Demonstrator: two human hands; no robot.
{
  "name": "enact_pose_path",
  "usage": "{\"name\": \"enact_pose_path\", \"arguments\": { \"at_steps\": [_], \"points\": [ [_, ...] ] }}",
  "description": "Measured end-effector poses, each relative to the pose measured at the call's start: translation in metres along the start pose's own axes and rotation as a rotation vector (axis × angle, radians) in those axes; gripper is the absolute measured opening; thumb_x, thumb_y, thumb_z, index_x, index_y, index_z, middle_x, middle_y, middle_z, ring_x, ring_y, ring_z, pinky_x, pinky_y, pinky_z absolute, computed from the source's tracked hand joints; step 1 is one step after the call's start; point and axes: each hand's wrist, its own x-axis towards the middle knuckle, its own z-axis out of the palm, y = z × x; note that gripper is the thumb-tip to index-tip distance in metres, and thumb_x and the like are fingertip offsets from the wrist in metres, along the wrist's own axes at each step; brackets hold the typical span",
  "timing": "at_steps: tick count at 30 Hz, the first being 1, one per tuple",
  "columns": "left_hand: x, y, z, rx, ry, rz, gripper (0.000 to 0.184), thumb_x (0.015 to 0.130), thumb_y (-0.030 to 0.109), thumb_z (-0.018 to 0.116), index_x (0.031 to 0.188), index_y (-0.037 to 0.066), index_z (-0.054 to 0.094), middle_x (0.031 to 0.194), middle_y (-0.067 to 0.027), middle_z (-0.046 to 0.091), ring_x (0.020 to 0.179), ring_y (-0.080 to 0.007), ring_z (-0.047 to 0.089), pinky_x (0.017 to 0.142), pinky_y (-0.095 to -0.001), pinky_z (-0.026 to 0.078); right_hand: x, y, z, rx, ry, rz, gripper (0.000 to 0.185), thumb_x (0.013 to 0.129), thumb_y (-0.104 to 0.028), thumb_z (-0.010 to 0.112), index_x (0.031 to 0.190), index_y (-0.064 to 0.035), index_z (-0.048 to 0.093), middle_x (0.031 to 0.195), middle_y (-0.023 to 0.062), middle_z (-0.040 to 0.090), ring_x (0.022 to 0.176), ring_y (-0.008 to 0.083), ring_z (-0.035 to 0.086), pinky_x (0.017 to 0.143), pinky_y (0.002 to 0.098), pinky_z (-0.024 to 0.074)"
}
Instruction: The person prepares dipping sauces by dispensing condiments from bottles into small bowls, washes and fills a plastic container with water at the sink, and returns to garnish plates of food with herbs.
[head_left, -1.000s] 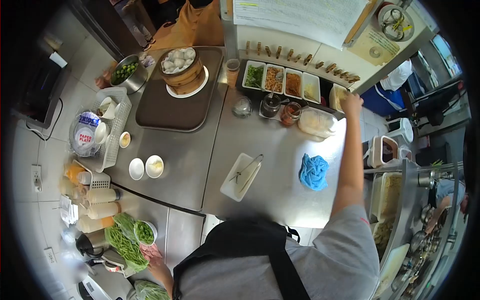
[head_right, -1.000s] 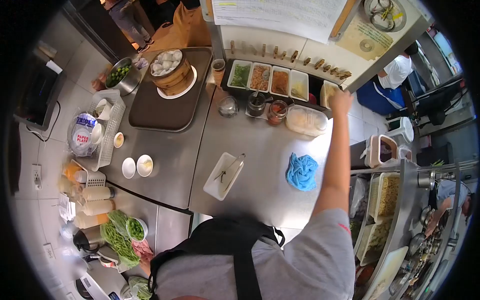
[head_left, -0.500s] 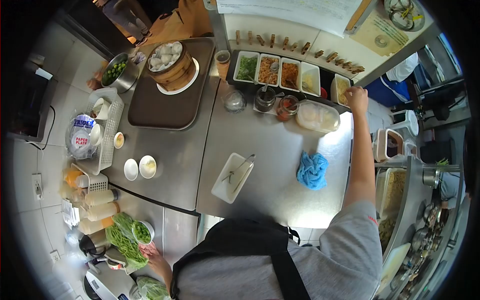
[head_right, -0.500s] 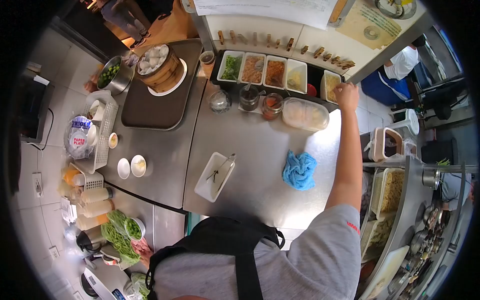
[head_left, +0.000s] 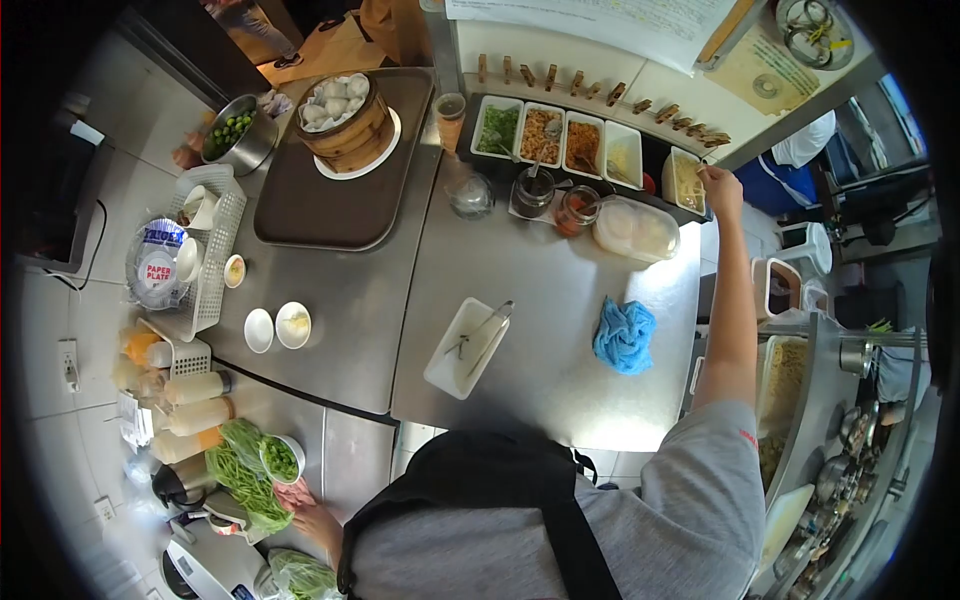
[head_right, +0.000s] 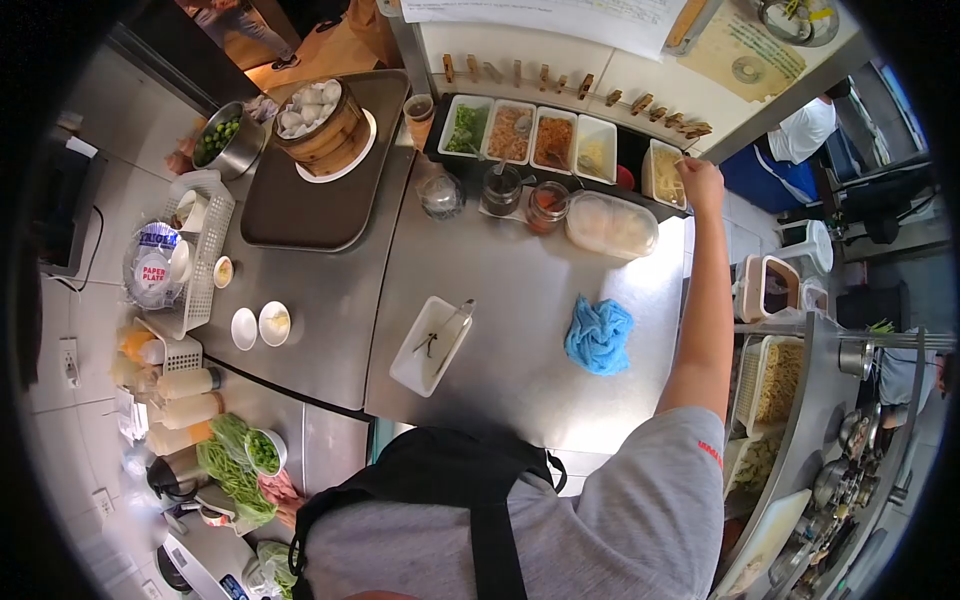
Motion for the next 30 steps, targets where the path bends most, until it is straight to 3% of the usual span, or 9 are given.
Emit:
{"name": "enact_pose_path", "arguments": {
  "at_steps": [12, 14, 16, 18, 19, 22, 24, 27, 30],
  "points": [
    [-0.009, -0.002, -0.003, -0.221, -0.097, -0.093, 0.053, 0.088, 0.028, 0.056, 0.122, -0.008, 0.038, 0.117, -0.0300, 0.046, 0.108, -0.0456, 0.047, 0.097, -0.0522, 0.038, -0.004, 0.006, 0.012, 0.088, 0.176, 0.203, 0.032, 0.080, -0.041, 0.065, 0.099, -0.0169, 0.073, 0.088, 0.0130, 0.070, 0.086, 0.0297, 0.068, 0.079, 0.0377, 0.0520],
    [-0.011, -0.003, -0.013, -0.302, -0.092, -0.081, 0.059, 0.089, 0.030, 0.055, 0.129, -0.007, 0.034, 0.121, -0.0311, 0.045, 0.111, -0.0461, 0.046, 0.099, -0.0523, 0.036, -0.005, -0.003, 0.002, 0.167, 0.274, 0.301, 0.039, 0.079, -0.046, 0.064, 0.100, -0.0151, 0.073, 0.087, 0.0156, 0.069, 0.085, 0.0277, 0.068, 0.076, 0.0359, 0.0514],
    [-0.020, 0.003, -0.015, -0.366, 0.015, -0.034, 0.064, 0.089, 0.031, 0.054, 0.136, -0.005, 0.031, 0.124, -0.0312, 0.044, 0.114, -0.0464, 0.044, 0.100, -0.0520, 0.035, 0.003, -0.013, -0.009, 0.618, 0.411, 0.234, 0.032, 0.082, -0.036, 0.067, 0.096, -0.0066, 0.074, 0.084, 0.0067, 0.072, 0.070, 0.0168, 0.064, 0.069, 0.0294, 0.0483],
    [-0.024, -0.008, 0.020, -0.324, 0.324, 0.086, 0.068, 0.088, 0.033, 0.054, 0.142, 0.000, 0.029, 0.126, -0.0285, 0.046, 0.115, -0.0459, 0.044, 0.102, -0.0508, 0.034, -0.011, -0.071, -0.049, 1.086, 0.239, 0.244, 0.033, 0.087, -0.029, 0.067, 0.109, -0.0049, 0.068, 0.090, 0.0019, 0.067, 0.068, 0.0061, 0.048, 0.062, 0.0219, 0.0385],
    [-0.017, 0.006, -0.033, -0.465, 0.031, -0.055, 0.064, 0.087, 0.033, 0.055, 0.138, -0.001, 0.035, 0.126, -0.0282, 0.047, 0.117, -0.0452, 0.043, 0.102, -0.0500, 0.033, -0.021, -0.109, -0.068, 1.231, 0.182, 0.191, 0.033, 0.088, -0.027, 0.066, 0.111, -0.0032, 0.067, 0.093, 0.0024, 0.066, 0.072, 0.0056, 0.048, 0.064, 0.0211, 0.0385],
    [-0.012, 0.004, -0.007, -0.377, 0.118, -0.140, 0.044, 0.084, 0.030, 0.055, 0.113, -0.003, 0.047, 0.105, -0.0262, 0.050, 0.102, -0.0431, 0.048, 0.092, -0.0488, 0.038, -0.056, -0.222, -0.102, 1.569, -0.026, -0.053, 0.029, 0.091, -0.021, 0.063, 0.110, 0.0000, 0.065, 0.094, 0.0038, 0.065, 0.076, 0.0049, 0.048, 0.069, 0.0211, 0.0392],
    [-0.010, 0.006, -0.008, -0.386, 0.218, -0.169, 0.034, 0.080, 0.027, 0.055, 0.097, -0.001, 0.046, 0.099, -0.0232, 0.047, 0.098, -0.0407, 0.046, 0.088, -0.0478, 0.038, -0.084, -0.294, -0.100, 1.566, -0.134, -0.194, 0.028, 0.092, -0.023, 0.061, 0.109, -0.0008, 0.065, 0.096, 0.0032, 0.064, 0.076, 0.0048, 0.048, 0.069, 0.0215, 0.0394],
    [-0.012, 0.010, -0.013, -0.474, 0.234, -0.235, 0.031, 0.080, 0.025, 0.055, 0.096, 0.000, 0.047, 0.098, -0.0207, 0.046, 0.095, -0.0390, 0.045, 0.084, -0.0469, 0.037, -0.148, -0.411, -0.072, 1.314, -0.279, -0.381, 0.024, 0.091, -0.022, 0.059, 0.105, -0.0047, 0.067, 0.094, -0.0004, 0.065, 0.081, 0.0079, 0.053, 0.076, 0.0229, 0.0419],
    [-0.012, 0.011, -0.019, -0.565, 0.304, -0.278, 0.028, 0.079, 0.024, 0.055, 0.096, 0.001, 0.049, 0.099, -0.0188, 0.047, 0.094, -0.0380, 0.044, 0.083, -0.0474, 0.036, -0.235, -0.513, -0.029, 1.358, -0.775, -0.475, 0.025, 0.090, -0.021, 0.062, 0.108, -0.0044, 0.067, 0.097, -0.0019, 0.065, 0.080, 0.0057, 0.051, 0.073, 0.0209, 0.0402]
  ]
}}
